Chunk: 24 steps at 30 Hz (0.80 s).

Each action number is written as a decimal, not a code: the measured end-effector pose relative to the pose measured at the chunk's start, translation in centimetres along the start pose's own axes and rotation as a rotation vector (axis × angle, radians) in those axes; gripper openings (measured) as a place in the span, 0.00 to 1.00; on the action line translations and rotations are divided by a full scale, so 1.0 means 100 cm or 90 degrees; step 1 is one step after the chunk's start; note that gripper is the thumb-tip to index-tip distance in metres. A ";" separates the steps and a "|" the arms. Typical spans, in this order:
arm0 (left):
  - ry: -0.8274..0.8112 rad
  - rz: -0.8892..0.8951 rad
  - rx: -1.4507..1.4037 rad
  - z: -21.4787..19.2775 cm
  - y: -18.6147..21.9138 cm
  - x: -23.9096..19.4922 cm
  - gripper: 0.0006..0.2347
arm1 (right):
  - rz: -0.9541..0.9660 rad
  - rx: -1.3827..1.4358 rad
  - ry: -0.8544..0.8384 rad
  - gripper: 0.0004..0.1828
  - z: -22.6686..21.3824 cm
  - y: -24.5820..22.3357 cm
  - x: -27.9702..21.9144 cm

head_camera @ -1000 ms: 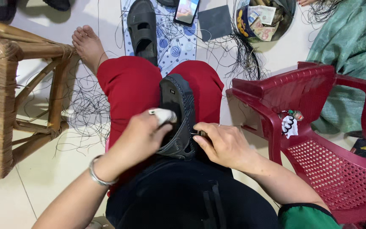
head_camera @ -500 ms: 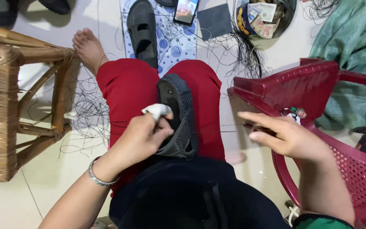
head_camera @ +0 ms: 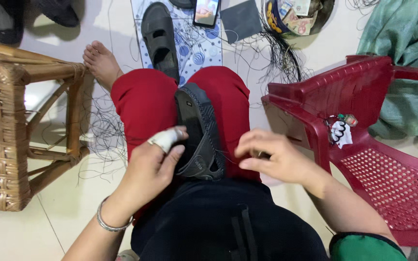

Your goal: The person sits on the floor and sews a black sandal resting on their lap. They use a needle and thread to stitch the sole, pulling the thread through the material repeatedly.

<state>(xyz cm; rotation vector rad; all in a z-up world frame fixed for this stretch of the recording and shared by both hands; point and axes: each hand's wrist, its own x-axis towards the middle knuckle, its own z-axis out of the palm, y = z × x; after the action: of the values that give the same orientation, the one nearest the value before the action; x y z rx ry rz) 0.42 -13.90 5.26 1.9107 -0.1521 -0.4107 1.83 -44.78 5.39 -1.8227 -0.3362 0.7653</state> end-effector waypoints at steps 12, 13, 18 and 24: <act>-0.054 -0.026 0.169 -0.008 -0.013 -0.016 0.14 | -0.029 -0.601 -0.008 0.12 -0.002 -0.037 0.000; -0.051 -0.025 0.172 -0.007 -0.014 -0.018 0.14 | -0.032 -0.603 -0.007 0.12 0.008 -0.022 0.000; -0.006 0.030 0.190 0.005 -0.034 -0.020 0.11 | -0.201 -0.562 0.182 0.06 0.042 0.018 0.015; 0.187 -0.057 0.240 -0.024 -0.061 -0.019 0.08 | 0.025 -0.439 0.575 0.06 -0.047 0.073 -0.019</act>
<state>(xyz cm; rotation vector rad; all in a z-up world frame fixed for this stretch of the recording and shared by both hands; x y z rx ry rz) -1.05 -8.97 0.82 2.3323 0.0564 -0.1620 2.45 -52.09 0.37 -2.6073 0.0552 -0.2509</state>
